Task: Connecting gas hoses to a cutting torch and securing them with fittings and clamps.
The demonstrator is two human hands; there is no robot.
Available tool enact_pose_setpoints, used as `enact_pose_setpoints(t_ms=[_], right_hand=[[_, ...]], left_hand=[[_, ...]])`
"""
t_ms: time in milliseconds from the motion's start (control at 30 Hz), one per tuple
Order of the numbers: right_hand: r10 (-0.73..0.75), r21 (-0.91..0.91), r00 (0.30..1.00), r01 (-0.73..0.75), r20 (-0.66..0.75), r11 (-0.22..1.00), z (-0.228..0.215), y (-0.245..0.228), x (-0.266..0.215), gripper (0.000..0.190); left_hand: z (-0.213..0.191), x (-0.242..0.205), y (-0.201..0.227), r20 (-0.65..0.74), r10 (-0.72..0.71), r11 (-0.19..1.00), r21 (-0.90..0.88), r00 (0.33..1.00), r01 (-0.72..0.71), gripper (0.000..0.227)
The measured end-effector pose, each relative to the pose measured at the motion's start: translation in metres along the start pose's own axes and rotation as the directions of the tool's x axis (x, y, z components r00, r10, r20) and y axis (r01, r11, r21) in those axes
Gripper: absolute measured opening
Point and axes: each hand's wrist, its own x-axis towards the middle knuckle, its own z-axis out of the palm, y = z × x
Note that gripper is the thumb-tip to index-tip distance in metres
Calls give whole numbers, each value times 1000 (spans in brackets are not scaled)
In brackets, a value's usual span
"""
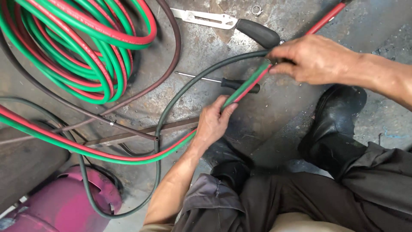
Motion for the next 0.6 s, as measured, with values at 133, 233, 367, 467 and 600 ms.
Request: enact_pose_setpoints(t_ms=[133, 233, 367, 467, 600], right_hand=[[284, 419, 957, -280, 54, 864, 2, -1, -7, 48], [313, 711, 942, -303, 122, 635, 19, 2, 3, 44], [237, 799, 968, -209, 87, 563, 13, -11, 12, 33], [185, 782, 983, -125, 12, 611, -1, -29, 20, 32], [163, 585, 984, -87, -78, 806, -6, -43, 34, 31]], left_hand=[[-6, 6, -7, 99, -179, 976, -105, 979, 189, 26], [-7, 7, -16, 131, -193, 962, -168, 973, 213, 28], [-12, 6, -19, 192, -324, 880, -299, 926, 370, 29], [-19, 4, -17, 99, -306, 868, -380, 947, 320, 29], [-32, 3, 1, 112, -375, 802, -459, 920, 382, 37]])
